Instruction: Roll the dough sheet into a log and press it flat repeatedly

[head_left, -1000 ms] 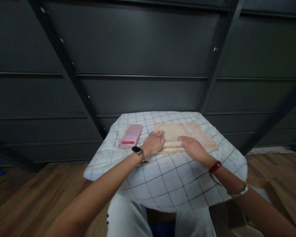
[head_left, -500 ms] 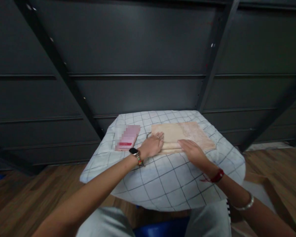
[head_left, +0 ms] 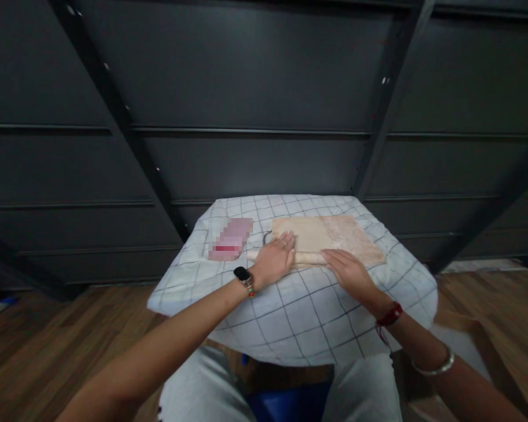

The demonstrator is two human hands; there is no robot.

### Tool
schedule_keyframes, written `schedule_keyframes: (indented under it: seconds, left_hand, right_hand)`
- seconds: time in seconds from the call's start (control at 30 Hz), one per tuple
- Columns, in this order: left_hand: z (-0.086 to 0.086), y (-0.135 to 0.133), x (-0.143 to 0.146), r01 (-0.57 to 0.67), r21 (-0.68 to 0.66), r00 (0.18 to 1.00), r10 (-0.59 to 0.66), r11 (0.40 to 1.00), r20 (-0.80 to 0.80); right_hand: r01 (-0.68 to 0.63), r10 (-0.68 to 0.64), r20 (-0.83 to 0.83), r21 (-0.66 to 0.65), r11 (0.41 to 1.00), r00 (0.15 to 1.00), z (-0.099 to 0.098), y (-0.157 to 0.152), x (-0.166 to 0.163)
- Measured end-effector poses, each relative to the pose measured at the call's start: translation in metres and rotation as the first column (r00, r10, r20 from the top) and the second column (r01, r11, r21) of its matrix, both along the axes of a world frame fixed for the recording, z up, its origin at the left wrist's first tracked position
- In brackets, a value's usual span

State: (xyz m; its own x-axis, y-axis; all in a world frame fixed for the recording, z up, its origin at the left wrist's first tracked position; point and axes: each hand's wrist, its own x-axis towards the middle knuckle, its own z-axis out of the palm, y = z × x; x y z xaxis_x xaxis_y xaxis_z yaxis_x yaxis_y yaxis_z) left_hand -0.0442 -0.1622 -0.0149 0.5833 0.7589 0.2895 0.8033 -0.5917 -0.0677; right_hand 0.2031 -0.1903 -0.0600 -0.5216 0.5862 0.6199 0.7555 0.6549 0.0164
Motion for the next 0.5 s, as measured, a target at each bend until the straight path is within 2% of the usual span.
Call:
schedule_keyframes:
  seconds: [0.2, 0.33, 0.5]
  left_hand:
    - [-0.009, -0.011, -0.003, 0.029, 0.098, 0.999, -0.032, 0.995, 0.031]
    - [-0.015, -0.019, -0.001, 0.009, 0.109, 1.0, -0.011, 0.994, 0.016]
    - [-0.019, -0.03, -0.003, 0.063, 0.094, 0.998, -0.062, 0.994, -0.017]
  right_hand:
    - [-0.022, 0.021, -0.033, -0.004, 1.0, 0.999, 0.002, 0.001, -0.007]
    - [0.002, -0.002, 0.002, 0.003, 1.0, 1.0, 0.005, 0.001, -0.012]
    - [0.035, -0.033, 0.077, -0.022, 0.999, 0.996, 0.007, -0.008, -0.014]
